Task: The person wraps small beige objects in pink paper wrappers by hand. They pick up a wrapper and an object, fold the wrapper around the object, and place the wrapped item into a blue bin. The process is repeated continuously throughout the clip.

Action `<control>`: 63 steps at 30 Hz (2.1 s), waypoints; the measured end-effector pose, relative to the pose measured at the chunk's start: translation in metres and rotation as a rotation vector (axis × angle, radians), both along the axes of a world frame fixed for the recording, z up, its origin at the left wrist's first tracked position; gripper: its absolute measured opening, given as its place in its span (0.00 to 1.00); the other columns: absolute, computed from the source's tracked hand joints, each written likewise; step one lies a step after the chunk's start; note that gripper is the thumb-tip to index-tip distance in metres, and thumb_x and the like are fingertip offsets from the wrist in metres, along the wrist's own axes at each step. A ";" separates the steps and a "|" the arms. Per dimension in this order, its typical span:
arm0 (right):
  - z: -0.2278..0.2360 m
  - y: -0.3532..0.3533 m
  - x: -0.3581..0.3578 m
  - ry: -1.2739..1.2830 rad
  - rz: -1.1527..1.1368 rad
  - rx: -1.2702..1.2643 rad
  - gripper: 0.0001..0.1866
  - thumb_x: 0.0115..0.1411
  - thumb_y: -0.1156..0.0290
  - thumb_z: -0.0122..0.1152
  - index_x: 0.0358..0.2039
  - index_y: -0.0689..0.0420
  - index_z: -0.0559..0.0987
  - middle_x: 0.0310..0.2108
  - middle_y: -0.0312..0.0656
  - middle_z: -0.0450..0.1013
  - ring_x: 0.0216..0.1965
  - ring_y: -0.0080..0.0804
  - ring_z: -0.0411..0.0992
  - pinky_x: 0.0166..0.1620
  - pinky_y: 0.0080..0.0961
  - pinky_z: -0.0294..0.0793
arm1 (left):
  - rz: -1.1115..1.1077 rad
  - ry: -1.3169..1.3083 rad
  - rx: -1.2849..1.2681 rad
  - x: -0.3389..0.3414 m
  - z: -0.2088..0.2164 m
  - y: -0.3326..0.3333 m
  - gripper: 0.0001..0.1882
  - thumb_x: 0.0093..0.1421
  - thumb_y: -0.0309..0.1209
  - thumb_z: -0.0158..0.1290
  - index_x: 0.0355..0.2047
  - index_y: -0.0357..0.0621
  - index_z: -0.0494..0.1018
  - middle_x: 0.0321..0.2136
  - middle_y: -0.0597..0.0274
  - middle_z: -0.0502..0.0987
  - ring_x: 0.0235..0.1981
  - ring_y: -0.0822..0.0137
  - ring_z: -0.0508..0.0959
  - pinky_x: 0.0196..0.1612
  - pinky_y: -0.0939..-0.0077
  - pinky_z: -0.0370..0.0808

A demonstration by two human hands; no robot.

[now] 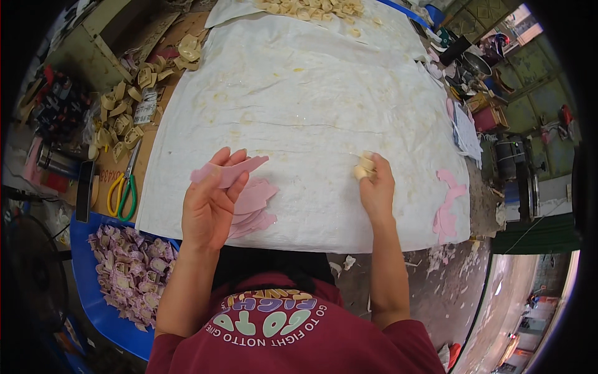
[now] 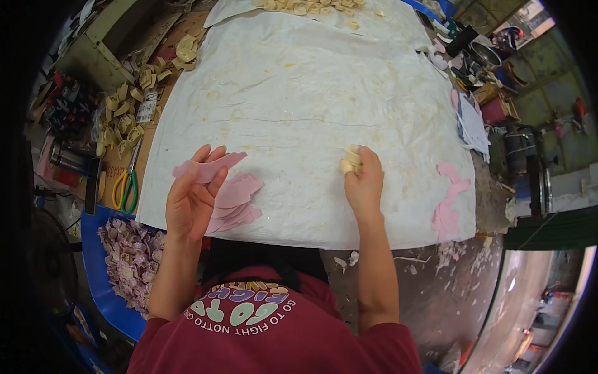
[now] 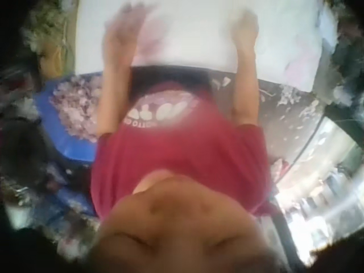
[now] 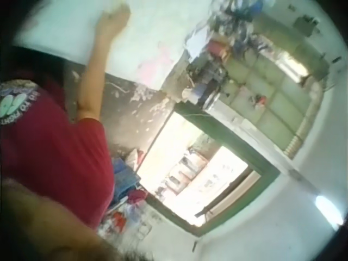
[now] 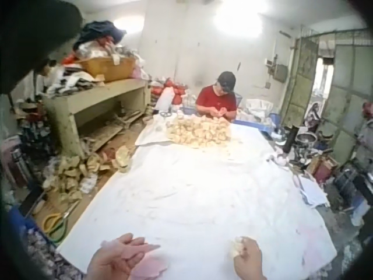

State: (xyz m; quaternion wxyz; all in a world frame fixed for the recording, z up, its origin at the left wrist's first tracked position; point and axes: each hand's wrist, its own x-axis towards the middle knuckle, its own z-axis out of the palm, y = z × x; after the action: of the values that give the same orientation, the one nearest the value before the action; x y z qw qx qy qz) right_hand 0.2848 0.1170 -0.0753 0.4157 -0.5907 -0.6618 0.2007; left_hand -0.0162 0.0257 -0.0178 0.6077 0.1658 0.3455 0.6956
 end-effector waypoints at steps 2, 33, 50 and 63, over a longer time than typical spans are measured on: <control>0.000 0.000 -0.012 0.436 0.051 -0.005 0.22 0.53 0.80 0.60 0.50 0.65 0.72 0.46 0.46 0.73 0.45 0.35 0.72 0.51 0.30 0.71 | 0.050 0.097 -0.001 0.004 -0.005 0.004 0.25 0.69 0.40 0.45 0.59 0.34 0.61 0.55 0.47 0.69 0.56 0.57 0.71 0.54 0.67 0.75; 0.047 -0.056 -0.156 0.985 0.602 -0.428 0.28 0.56 0.68 0.66 0.55 0.65 0.69 0.43 0.42 0.70 0.44 0.25 0.71 0.45 0.22 0.72 | 0.195 0.515 -0.035 0.034 -0.001 0.009 0.22 0.71 0.44 0.39 0.50 0.38 0.70 0.37 0.63 0.74 0.39 0.73 0.75 0.43 0.74 0.72; 0.019 -0.011 -0.013 -0.489 0.017 -0.154 0.29 0.48 0.63 0.70 0.48 0.65 0.74 0.48 0.56 0.69 0.52 0.54 0.66 0.53 0.46 0.66 | 0.033 0.270 -0.168 0.017 -0.009 0.009 0.28 0.70 0.52 0.36 0.29 0.40 0.71 0.20 0.61 0.73 0.15 0.71 0.73 0.14 0.75 0.72; 0.080 -0.080 -0.144 0.123 0.659 0.009 0.21 0.50 0.75 0.67 0.45 0.67 0.76 0.52 0.52 0.70 0.57 0.49 0.66 0.54 0.36 0.69 | 0.090 0.358 -0.043 0.015 0.017 -0.004 0.28 0.70 0.48 0.41 0.56 0.35 0.65 0.45 0.56 0.74 0.43 0.71 0.76 0.37 0.78 0.75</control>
State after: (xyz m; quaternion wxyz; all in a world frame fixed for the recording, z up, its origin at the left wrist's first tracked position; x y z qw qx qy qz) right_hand 0.1406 0.0374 0.0045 0.3701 -0.3300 -0.7918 0.3565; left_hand -0.0014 0.0219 -0.0012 0.5083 0.2583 0.4701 0.6738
